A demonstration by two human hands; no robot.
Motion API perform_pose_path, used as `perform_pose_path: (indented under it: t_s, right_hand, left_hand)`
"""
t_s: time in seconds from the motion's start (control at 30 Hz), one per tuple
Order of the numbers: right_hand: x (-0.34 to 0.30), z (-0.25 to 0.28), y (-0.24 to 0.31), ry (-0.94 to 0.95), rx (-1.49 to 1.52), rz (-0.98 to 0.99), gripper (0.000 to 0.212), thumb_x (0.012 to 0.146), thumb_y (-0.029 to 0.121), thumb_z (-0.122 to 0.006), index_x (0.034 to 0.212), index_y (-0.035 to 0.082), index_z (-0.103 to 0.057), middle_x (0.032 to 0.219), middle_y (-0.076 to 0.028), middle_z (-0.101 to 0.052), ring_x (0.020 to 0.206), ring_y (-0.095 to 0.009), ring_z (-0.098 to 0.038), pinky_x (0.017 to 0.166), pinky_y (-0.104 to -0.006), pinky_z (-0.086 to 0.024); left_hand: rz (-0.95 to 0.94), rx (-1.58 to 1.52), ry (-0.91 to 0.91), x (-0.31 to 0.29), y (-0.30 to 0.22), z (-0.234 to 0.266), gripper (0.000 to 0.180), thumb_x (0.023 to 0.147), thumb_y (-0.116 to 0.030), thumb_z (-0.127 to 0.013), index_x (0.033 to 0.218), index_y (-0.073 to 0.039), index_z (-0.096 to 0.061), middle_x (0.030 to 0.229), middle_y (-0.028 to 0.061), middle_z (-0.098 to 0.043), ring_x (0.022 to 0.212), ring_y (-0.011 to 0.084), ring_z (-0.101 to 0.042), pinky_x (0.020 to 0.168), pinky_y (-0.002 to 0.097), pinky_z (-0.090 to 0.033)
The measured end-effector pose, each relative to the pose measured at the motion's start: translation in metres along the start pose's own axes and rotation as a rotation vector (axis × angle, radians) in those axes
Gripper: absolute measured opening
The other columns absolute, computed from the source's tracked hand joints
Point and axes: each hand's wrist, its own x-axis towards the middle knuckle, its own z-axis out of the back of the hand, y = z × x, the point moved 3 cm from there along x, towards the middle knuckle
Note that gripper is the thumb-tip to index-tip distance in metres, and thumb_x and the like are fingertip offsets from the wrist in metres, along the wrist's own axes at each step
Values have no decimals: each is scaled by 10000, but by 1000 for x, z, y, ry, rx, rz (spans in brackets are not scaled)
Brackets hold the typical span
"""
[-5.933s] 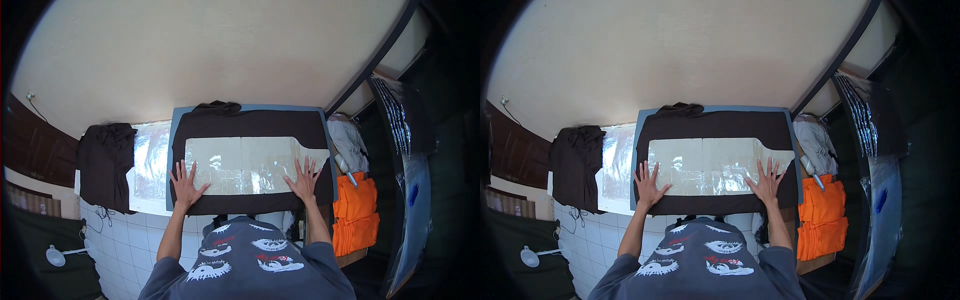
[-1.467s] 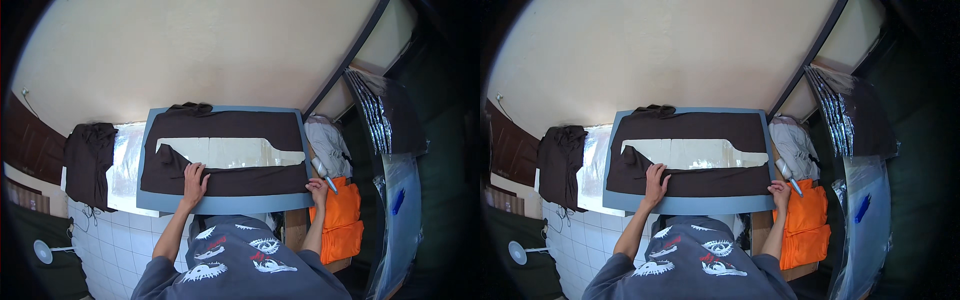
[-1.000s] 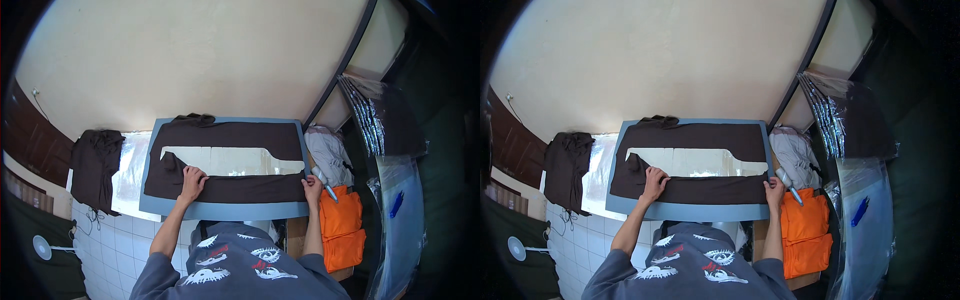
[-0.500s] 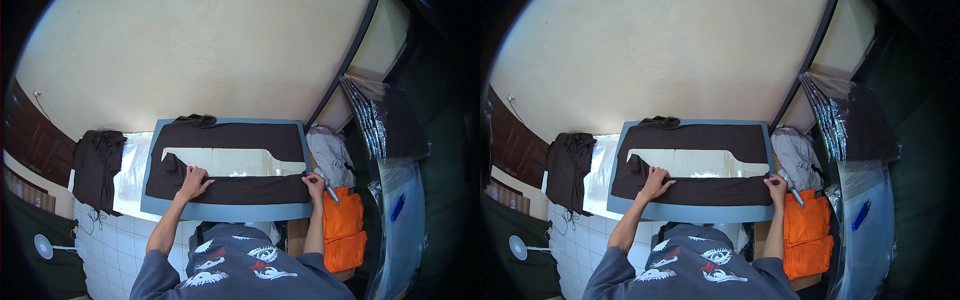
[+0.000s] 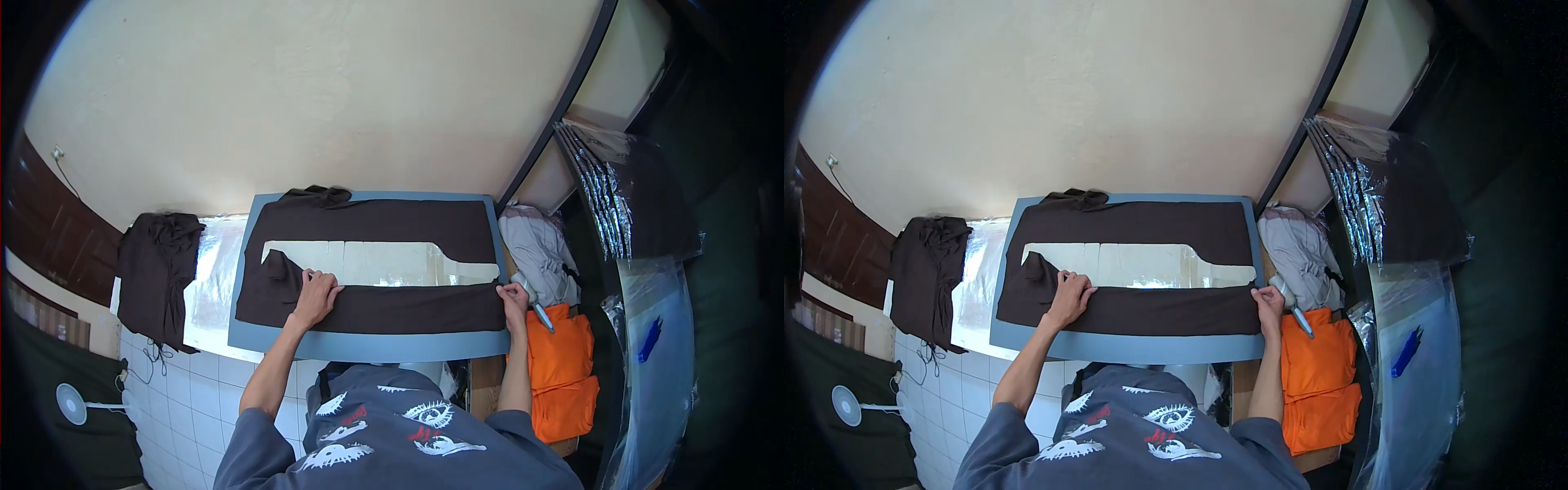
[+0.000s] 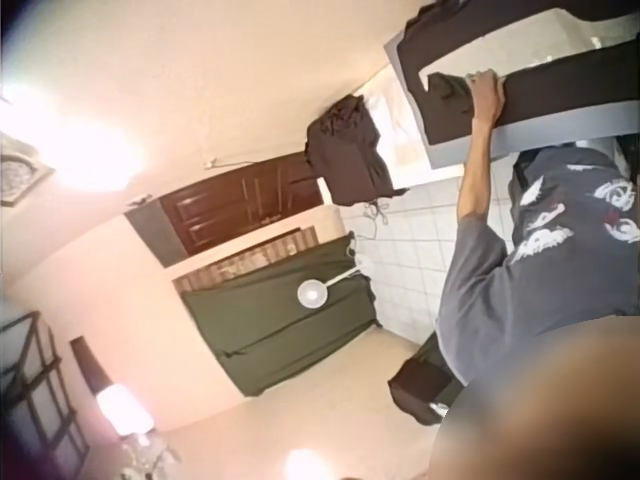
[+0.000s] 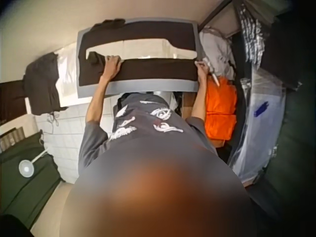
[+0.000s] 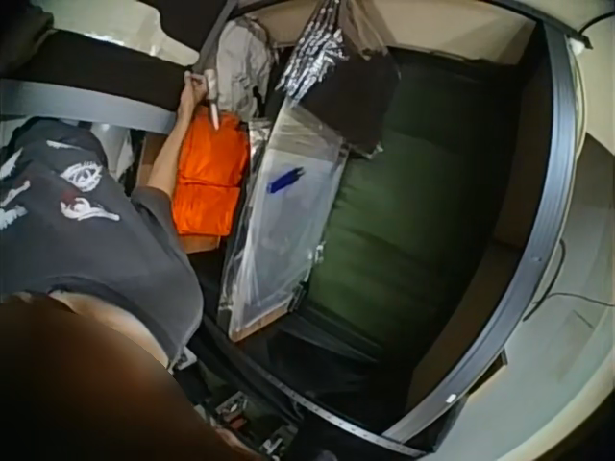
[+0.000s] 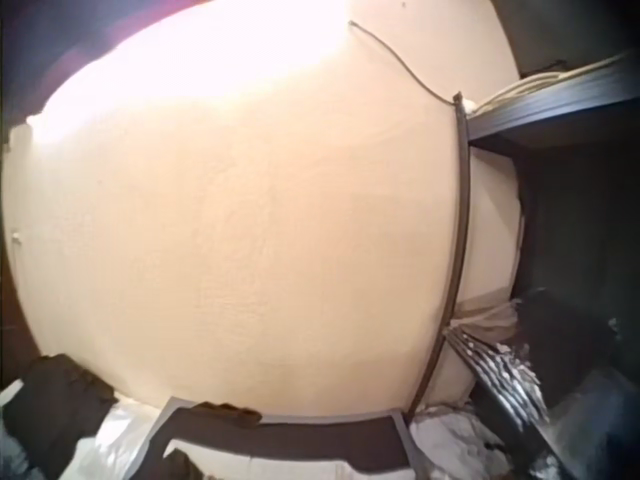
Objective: Use a lint roller to clean a black t-shirt and then align a template on its surface for printing.
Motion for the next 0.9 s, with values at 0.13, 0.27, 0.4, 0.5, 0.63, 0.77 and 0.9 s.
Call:
perform_pose_path:
  t_s: [0.13,0.27,0.4,0.5,0.63,0.77,0.9]
  right_hand:
    - [-9,-12,13,-113,-348,144,174,934,89,-751,913,43,-584,724,-31,-635,640,-107,-598,631,-263,-463]
    - [-29,-25,31,-280,-724,340,190,933,133,-738,964,14,-593,823,-124,-649,790,-248,-650,737,-395,-501]
    - [-73,-65,59,-250,-889,563,279,953,158,-689,1151,-32,-640,1286,-241,-613,1248,-421,-553,1048,-524,-424]
    - [-122,-114,48,84,-843,710,444,958,138,-671,1356,-46,-601,1475,-256,-535,1430,-427,-448,1197,-516,-340]
    - [-164,-146,31,356,-839,811,464,970,151,-663,1384,-42,-582,1526,-253,-485,1469,-427,-401,1209,-522,-318]
    - [-156,-141,26,455,-922,780,542,979,222,-669,1450,-12,-537,1585,-272,-396,1492,-448,-347,1233,-556,-261]
    - [-139,-122,34,422,-1084,686,620,1001,341,-636,1538,80,-469,1643,-277,-285,1529,-463,-257,1237,-635,-157]
  left_hand:
    - [9,44,-8,-3,2,-7,154,973,-196,-663,938,-61,-597,884,91,-603,928,288,-571,1032,513,-344]
    - [29,130,-158,-8,-16,-1,195,920,-158,-708,1026,-24,-614,1061,163,-595,1091,355,-561,1111,554,-333]
    - [48,-11,-295,-35,-61,-5,426,860,-59,-721,1259,23,-598,1365,223,-550,1328,462,-479,1158,572,-359]
    - [-167,-95,123,-50,-98,-28,639,920,-207,-690,1485,-2,-474,1572,242,-396,1482,436,-347,1258,551,-229]
    - [-157,12,248,-45,-133,-51,796,970,-476,-602,1592,-48,-351,1638,240,-304,1536,418,-246,1271,583,-102]
    - [-68,95,234,-31,-132,-56,877,961,-633,-537,1609,-77,-337,1648,247,-285,1549,410,-219,1257,629,-56]
    - [-1,106,198,-30,-125,-56,877,971,-645,-516,1619,-86,-323,1650,263,-271,1554,405,-214,1252,636,-42]
